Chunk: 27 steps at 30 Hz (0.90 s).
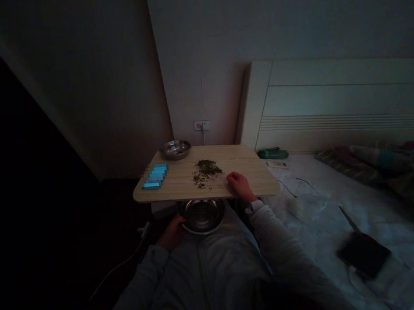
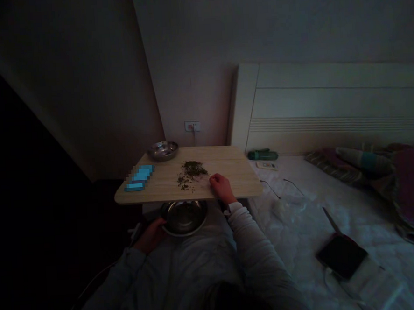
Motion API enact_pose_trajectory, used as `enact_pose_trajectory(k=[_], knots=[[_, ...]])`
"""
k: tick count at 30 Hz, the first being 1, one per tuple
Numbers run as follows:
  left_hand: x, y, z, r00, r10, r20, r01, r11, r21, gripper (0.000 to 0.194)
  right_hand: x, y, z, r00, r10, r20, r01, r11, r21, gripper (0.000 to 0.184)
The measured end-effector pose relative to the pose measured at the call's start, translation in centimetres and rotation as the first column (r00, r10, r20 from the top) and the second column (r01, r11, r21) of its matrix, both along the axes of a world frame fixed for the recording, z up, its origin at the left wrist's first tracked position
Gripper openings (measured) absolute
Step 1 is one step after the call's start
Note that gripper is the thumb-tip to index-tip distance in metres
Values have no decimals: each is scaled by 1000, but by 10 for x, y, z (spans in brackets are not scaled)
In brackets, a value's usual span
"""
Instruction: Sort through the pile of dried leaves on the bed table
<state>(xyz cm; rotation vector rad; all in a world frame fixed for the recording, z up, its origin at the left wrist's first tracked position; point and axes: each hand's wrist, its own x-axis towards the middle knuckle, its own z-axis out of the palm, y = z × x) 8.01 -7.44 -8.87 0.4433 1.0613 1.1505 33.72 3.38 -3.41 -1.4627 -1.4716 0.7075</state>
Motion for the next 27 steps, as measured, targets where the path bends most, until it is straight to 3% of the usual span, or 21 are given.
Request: enact_pose_trajectory(k=[7,16,27], knots=[[1,-1,2,1000,11,1,-11,1000,-26,23,1,1,-1,1000,-13,-2,13,1000,-3,18],[0,1,-2,1000,26,14,-26,1000,-10,22,8,4,-2,997,31,-64,-30,999,15,39],[2,-3,10,1000,19,-5,-19,999,-27,20,5,3,-3,992,98,-77,-104,992,-76,23]])
